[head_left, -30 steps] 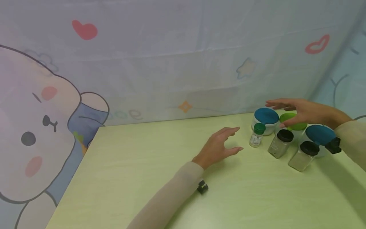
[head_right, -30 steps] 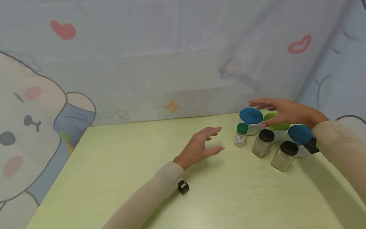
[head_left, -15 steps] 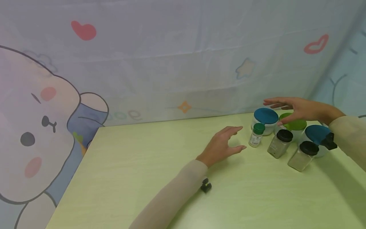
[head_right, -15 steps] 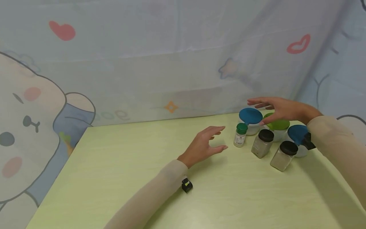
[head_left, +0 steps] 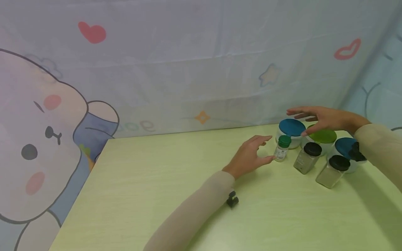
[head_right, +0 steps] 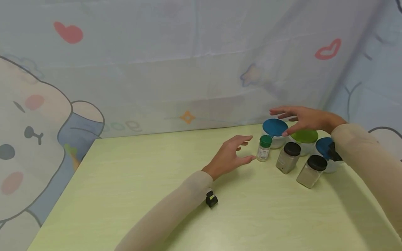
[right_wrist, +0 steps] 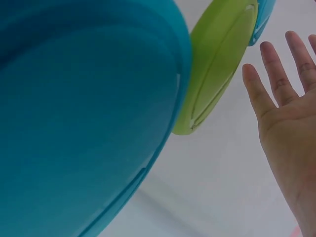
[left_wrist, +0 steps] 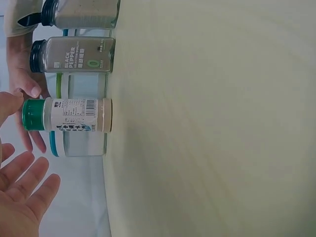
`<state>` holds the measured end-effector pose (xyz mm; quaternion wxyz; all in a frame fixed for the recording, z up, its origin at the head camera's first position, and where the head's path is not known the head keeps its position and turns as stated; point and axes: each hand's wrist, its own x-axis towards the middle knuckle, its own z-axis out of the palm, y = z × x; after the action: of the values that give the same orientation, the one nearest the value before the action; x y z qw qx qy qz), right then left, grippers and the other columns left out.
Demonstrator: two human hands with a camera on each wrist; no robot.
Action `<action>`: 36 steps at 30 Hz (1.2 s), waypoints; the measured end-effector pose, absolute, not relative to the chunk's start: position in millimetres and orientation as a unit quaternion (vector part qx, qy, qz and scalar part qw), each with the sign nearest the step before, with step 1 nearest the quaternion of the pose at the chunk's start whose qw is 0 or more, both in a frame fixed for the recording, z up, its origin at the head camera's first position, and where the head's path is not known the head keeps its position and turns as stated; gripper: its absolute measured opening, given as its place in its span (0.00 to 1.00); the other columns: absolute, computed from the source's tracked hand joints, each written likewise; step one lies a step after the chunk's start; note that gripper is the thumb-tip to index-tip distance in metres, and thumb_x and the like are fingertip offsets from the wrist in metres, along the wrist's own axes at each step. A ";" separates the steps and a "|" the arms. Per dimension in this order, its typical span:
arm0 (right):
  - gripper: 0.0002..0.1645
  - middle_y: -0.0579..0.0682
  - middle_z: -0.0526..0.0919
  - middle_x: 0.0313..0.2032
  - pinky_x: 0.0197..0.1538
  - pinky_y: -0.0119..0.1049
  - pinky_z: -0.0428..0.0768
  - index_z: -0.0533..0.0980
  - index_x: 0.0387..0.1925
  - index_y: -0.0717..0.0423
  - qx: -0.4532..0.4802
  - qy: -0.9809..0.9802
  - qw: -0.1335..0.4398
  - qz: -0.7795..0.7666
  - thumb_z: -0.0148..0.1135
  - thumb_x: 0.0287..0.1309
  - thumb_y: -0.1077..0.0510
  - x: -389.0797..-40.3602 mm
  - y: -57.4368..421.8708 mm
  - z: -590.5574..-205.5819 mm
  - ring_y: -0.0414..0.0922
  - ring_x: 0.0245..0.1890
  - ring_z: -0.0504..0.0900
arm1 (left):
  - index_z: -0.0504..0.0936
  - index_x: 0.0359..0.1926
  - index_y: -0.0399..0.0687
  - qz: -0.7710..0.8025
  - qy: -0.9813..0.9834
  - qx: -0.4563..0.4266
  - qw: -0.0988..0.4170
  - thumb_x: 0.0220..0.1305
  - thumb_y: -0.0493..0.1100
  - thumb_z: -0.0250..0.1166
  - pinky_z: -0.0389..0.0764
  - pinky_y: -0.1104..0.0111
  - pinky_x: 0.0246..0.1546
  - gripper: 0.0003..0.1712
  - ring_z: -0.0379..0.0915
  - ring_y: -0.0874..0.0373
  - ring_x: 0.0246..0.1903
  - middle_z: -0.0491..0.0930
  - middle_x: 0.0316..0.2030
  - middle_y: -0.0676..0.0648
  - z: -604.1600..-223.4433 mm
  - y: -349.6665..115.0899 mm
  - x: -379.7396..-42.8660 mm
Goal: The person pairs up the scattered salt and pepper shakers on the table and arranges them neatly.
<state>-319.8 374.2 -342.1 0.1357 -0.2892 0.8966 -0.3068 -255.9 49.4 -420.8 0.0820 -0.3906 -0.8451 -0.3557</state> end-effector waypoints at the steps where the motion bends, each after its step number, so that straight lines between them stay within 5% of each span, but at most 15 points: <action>1: 0.52 0.54 0.58 0.77 0.64 0.77 0.62 0.57 0.78 0.40 -0.290 0.895 0.139 -0.309 0.74 0.59 0.56 -320.3 374.2 -342.7 0.66 0.72 0.61 | 0.70 0.72 0.49 -0.359 -0.844 -0.390 0.080 0.65 0.53 0.71 0.75 0.81 0.54 0.38 0.78 0.58 0.57 0.76 0.63 0.49 -420.8 50.6 -256.2; 15: 0.51 0.57 0.54 0.77 0.65 0.77 0.60 0.59 0.77 0.47 -0.286 0.892 0.165 -0.309 0.75 0.57 0.57 -330.1 372.4 -350.9 0.66 0.73 0.56 | 0.71 0.71 0.47 -0.421 -0.835 -0.354 0.013 0.66 0.49 0.71 0.77 0.81 0.51 0.35 0.78 0.57 0.59 0.74 0.64 0.49 -419.7 65.4 -256.8; 36: 0.51 0.62 0.56 0.75 0.64 0.71 0.68 0.59 0.77 0.54 -0.296 0.889 0.201 -0.286 0.76 0.57 0.59 -335.5 374.7 -351.5 0.68 0.70 0.61 | 0.72 0.70 0.50 -0.445 -0.825 -0.347 -0.003 0.67 0.51 0.70 0.78 0.80 0.52 0.34 0.78 0.59 0.57 0.74 0.64 0.51 -419.8 89.8 -258.2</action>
<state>-335.5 374.7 -351.5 0.2012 -0.2963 0.8887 -0.2862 -258.2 89.8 -419.8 -0.0028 -0.3474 -0.8254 -0.4449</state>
